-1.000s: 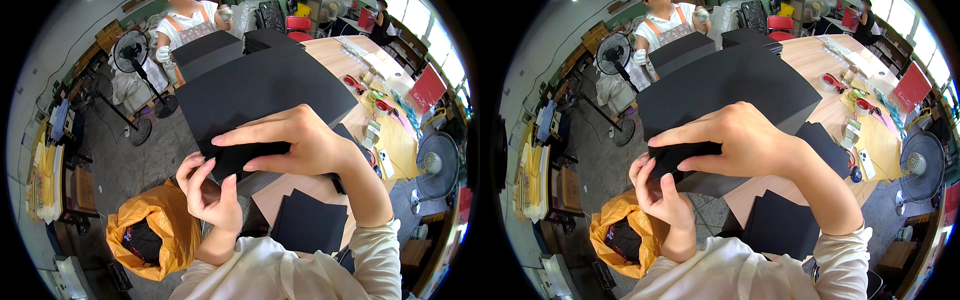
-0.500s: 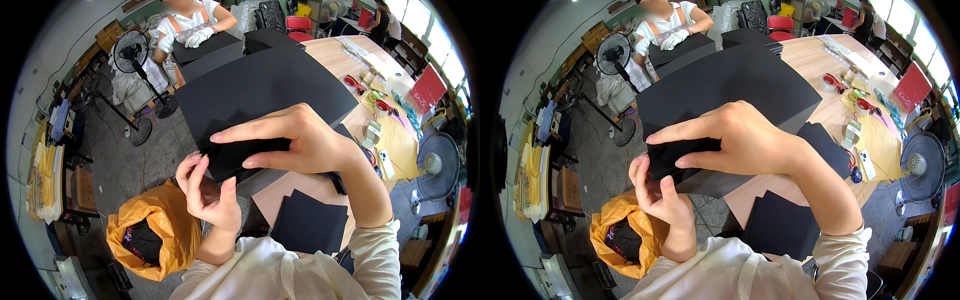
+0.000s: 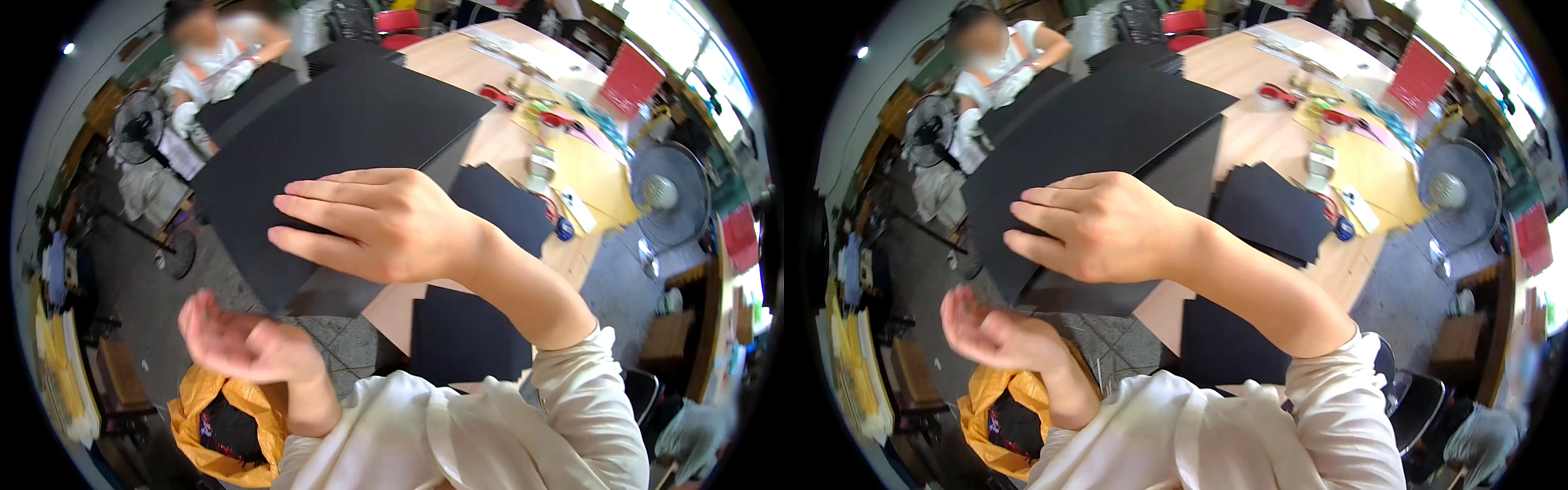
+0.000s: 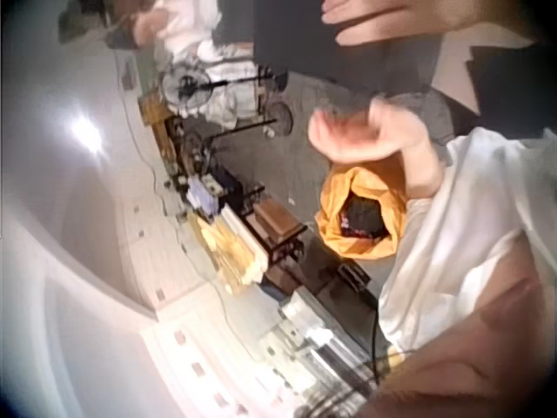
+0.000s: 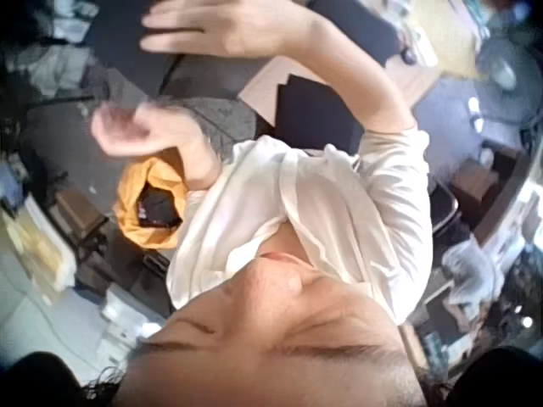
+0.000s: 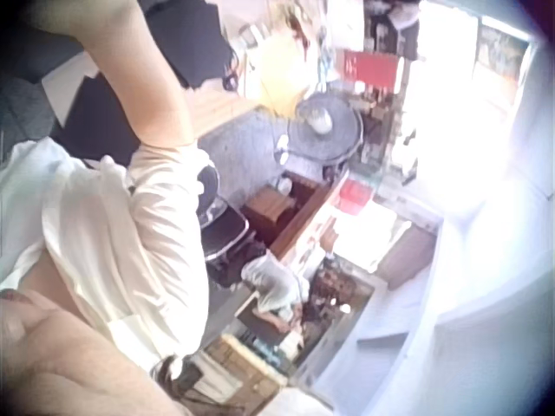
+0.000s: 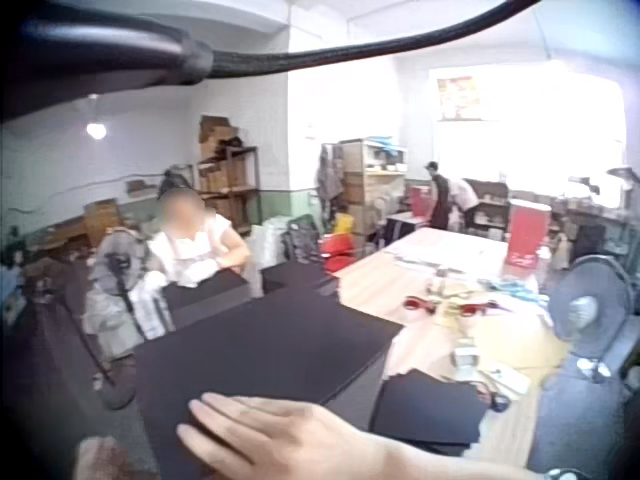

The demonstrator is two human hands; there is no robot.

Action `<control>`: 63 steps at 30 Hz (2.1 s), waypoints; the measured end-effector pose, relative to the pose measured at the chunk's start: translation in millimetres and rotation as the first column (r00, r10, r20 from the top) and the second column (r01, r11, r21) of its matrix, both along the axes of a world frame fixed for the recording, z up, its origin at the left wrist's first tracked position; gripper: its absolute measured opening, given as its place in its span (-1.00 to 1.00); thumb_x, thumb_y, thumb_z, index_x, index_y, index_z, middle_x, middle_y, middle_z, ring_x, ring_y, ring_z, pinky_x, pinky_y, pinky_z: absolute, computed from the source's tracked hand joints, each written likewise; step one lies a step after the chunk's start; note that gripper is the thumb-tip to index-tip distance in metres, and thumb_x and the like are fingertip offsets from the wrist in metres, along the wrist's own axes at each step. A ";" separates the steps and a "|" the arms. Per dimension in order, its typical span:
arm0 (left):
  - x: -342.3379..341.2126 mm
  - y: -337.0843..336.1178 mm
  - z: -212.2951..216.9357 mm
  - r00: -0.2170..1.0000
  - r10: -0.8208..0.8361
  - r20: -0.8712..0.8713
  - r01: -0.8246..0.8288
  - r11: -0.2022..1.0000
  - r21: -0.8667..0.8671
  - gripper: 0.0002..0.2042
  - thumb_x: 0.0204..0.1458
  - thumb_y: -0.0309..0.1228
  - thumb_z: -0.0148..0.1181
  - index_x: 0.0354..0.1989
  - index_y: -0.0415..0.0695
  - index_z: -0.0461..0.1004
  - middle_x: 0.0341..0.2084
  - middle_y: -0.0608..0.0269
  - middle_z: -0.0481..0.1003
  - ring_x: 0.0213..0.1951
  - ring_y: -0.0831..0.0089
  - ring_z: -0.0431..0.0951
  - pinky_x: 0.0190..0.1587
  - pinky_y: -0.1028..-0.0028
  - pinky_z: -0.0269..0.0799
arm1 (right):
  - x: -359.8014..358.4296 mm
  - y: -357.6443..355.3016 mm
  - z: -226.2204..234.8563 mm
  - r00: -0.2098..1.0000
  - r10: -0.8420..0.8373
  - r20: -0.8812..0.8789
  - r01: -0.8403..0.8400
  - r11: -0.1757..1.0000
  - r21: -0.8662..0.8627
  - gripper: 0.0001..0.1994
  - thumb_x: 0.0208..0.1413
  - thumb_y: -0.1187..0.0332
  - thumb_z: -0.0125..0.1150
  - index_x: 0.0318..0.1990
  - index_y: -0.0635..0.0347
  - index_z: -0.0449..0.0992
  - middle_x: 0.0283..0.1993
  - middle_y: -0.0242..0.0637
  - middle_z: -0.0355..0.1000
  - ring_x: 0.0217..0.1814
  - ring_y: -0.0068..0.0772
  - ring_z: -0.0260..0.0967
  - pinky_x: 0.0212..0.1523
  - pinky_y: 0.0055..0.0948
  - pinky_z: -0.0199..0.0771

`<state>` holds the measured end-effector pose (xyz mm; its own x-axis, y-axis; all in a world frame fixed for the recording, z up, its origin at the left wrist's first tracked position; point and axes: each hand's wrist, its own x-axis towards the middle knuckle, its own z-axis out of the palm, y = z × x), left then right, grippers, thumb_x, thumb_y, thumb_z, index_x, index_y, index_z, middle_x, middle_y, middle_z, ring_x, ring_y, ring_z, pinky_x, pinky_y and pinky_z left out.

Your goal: The person repeatedly picks up a black rectangular sheet from a pile on the table and places it onto a growing stack. The person aligns the sheets by hand to maintain a neat pile. The task is performed continuously throughout the clip.

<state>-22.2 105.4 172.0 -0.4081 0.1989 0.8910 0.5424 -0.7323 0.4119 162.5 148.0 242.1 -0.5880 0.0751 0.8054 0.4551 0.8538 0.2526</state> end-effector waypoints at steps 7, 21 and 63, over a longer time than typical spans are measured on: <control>-0.2 -51.5 -157.7 0.871 -0.487 -0.071 0.466 0.862 -0.201 -0.93 0.18 -0.47 -0.06 -0.21 -0.15 0.25 -0.26 0.18 0.28 -0.24 0.35 0.35 -0.22 0.42 0.37 | 100.8 -152.4 -61.6 0.945 -0.327 -0.014 0.326 0.945 -0.024 -0.75 0.14 0.43 0.12 -0.06 0.02 0.64 0.03 -0.22 0.56 0.11 -0.20 0.52 0.18 -0.23 0.48; 38.2 -116.0 -318.2 0.607 -0.793 0.038 0.096 0.025 -0.995 -0.46 0.01 -0.28 0.34 0.04 -0.33 0.25 0.06 -0.24 0.26 0.15 -0.06 0.23 0.23 0.10 0.16 | 91.1 -305.2 -329.9 0.860 -0.491 0.143 0.330 0.320 -0.888 -0.58 0.08 0.35 0.27 0.13 0.16 0.48 0.25 -0.15 0.38 0.35 -0.12 0.28 0.33 -0.15 0.28; 150.4 -48.3 -297.9 0.078 -0.874 0.480 0.654 -0.319 -0.686 -0.46 -0.18 -0.66 0.26 0.02 -0.10 0.20 -0.25 0.25 0.35 -0.19 0.48 0.37 -0.06 0.48 0.31 | 170.4 -374.2 -334.6 0.145 -0.924 -0.355 -0.404 0.272 -0.873 -0.70 -0.06 0.78 0.17 -0.16 0.28 0.58 -0.06 -0.17 0.56 0.06 -0.34 0.49 0.10 -0.40 0.47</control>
<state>128.2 57.2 -125.9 0.7688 0.6206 0.1543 -0.1265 -0.0889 0.9880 332.9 -226.2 -92.6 0.6119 0.7809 -0.1258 -0.0511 -0.1198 -0.9915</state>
